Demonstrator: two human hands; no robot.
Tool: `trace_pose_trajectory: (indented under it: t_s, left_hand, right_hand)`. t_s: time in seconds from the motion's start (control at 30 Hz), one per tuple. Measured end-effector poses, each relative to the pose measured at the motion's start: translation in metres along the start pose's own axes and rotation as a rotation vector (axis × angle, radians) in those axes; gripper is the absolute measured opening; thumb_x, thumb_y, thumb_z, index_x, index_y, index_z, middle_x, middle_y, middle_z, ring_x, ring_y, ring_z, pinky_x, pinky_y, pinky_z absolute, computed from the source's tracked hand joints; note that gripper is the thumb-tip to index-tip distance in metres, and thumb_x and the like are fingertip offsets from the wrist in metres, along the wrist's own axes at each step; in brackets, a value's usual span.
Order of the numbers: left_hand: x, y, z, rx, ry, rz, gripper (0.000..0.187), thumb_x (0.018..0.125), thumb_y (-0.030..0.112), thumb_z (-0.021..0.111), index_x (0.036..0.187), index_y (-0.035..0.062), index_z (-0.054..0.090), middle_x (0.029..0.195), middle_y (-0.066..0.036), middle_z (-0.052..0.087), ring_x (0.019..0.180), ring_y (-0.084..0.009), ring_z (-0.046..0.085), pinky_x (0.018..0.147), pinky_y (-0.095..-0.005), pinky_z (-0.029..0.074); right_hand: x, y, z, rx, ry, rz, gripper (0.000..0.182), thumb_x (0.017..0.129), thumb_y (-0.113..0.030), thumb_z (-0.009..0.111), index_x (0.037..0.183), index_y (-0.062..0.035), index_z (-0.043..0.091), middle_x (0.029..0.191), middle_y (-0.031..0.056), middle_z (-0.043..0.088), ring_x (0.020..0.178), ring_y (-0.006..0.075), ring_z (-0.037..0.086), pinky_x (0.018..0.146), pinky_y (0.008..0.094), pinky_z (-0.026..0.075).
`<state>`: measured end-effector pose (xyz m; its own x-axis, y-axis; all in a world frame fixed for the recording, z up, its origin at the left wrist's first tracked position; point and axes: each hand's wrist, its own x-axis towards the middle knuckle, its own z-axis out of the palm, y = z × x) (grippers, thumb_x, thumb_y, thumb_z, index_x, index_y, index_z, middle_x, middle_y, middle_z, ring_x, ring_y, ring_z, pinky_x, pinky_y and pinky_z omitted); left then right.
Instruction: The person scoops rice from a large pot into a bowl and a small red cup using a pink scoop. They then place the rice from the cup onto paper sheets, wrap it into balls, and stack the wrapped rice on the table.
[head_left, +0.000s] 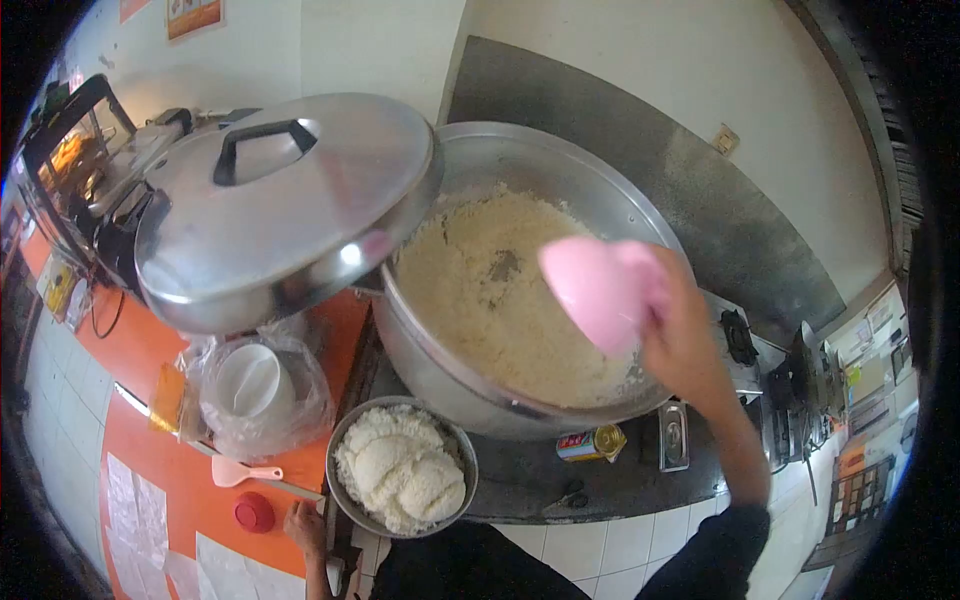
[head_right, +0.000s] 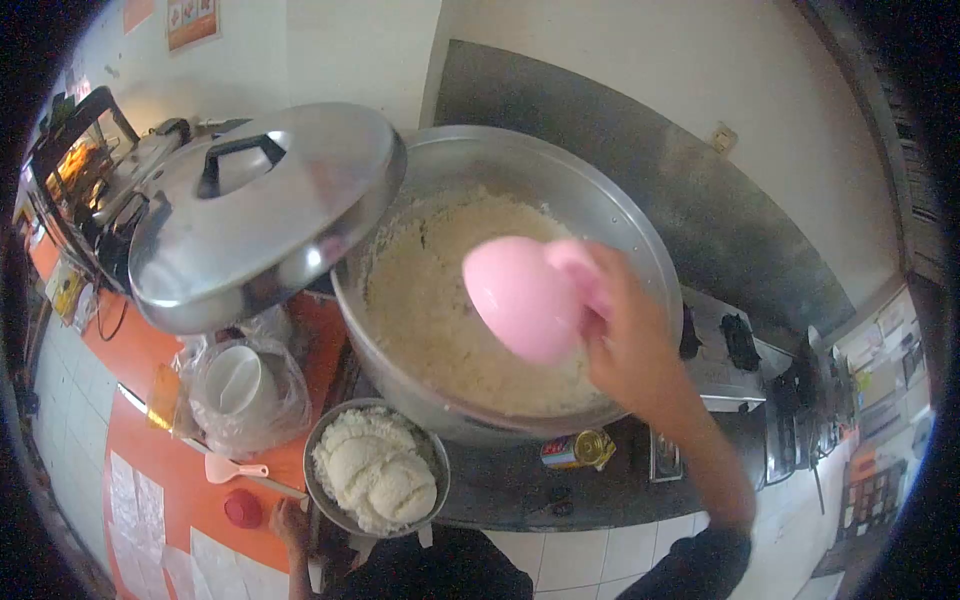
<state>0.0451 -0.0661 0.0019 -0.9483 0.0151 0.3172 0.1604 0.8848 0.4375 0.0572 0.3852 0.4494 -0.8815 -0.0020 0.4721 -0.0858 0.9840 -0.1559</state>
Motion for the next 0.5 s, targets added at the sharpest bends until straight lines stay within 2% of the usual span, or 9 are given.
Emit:
trace_pose_trajectory:
  t_s: [0.07,0.13,0.2,0.3,0.4,0.5]
  left_hand:
    - [-0.002,-0.001,0.004,-0.078,-0.008,-0.03,0.007,0.07,0.007,0.055,0.065,0.002,0.053,0.065,-0.014,0.052,0.062,-0.0348,0.053,0.052,-0.045,0.039]
    - [-0.001,0.004,-0.001,-0.017,-0.016,-0.025,0.007,0.07,0.007,0.055,0.065,0.0021,0.053,0.065,-0.014,0.052,0.062,-0.0347,0.053,0.052,-0.0445,0.039]
    - [-0.004,-0.002,0.002,-0.05,-0.045,-0.035,0.006,0.069,0.007,0.055,0.065,0.0026,0.053,0.064,-0.014,0.051,0.061,-0.0346,0.053,0.051,-0.0437,0.039]
    - [-0.005,-0.005,0.006,0.009,-0.04,-0.019,0.006,0.068,0.008,0.055,0.065,0.0032,0.052,0.064,-0.013,0.051,0.061,-0.0345,0.053,0.051,-0.0432,0.038]
    - [-0.004,-0.002,0.007,0.037,-0.031,-0.06,0.005,0.068,0.008,0.055,0.065,0.0044,0.053,0.063,-0.012,0.051,0.06,-0.0335,0.053,0.05,-0.0429,0.038]
    - [-0.004,0.002,0.007,0.071,-0.052,-0.067,0.005,0.068,0.01,0.055,0.066,0.0059,0.054,0.064,-0.01,0.051,0.06,-0.0318,0.053,0.05,-0.0429,0.039]
  right_hand:
    - [0.037,0.044,0.04,0.036,-0.249,0.221,0.04,0.078,-0.001,0.051,0.115,0.0046,0.038,0.097,0.0303,0.056,0.091,0.0419,0.058,0.079,0.0461,0.046]
    - [0.067,0.103,0.089,-0.082,-0.446,0.293,0.033,0.078,-0.002,0.05,0.107,0.0068,0.038,0.085,0.0307,0.058,0.08,0.0468,0.057,0.068,0.0508,0.044]
    - [0.093,0.167,0.143,-0.218,-0.483,0.367,0.037,0.076,-0.004,0.055,0.106,0.0077,0.036,0.086,0.0323,0.057,0.082,0.045,0.058,0.069,0.0499,0.046]
    - [0.123,0.216,0.195,-0.291,-0.386,0.33,0.042,0.074,-0.006,0.058,0.107,0.0078,0.036,0.086,0.0319,0.058,0.082,0.0453,0.059,0.07,0.0488,0.047]
    - [0.134,0.216,0.226,-0.282,-0.358,0.242,0.048,0.073,-0.006,0.059,0.111,0.0097,0.034,0.084,0.0295,0.059,0.074,0.0415,0.061,0.06,0.0447,0.05]
    - [0.144,0.222,0.217,-0.088,-0.564,0.415,0.058,0.072,-0.008,0.059,0.118,0.0109,0.029,0.084,0.0273,0.059,0.066,0.0354,0.063,0.047,0.0399,0.049]
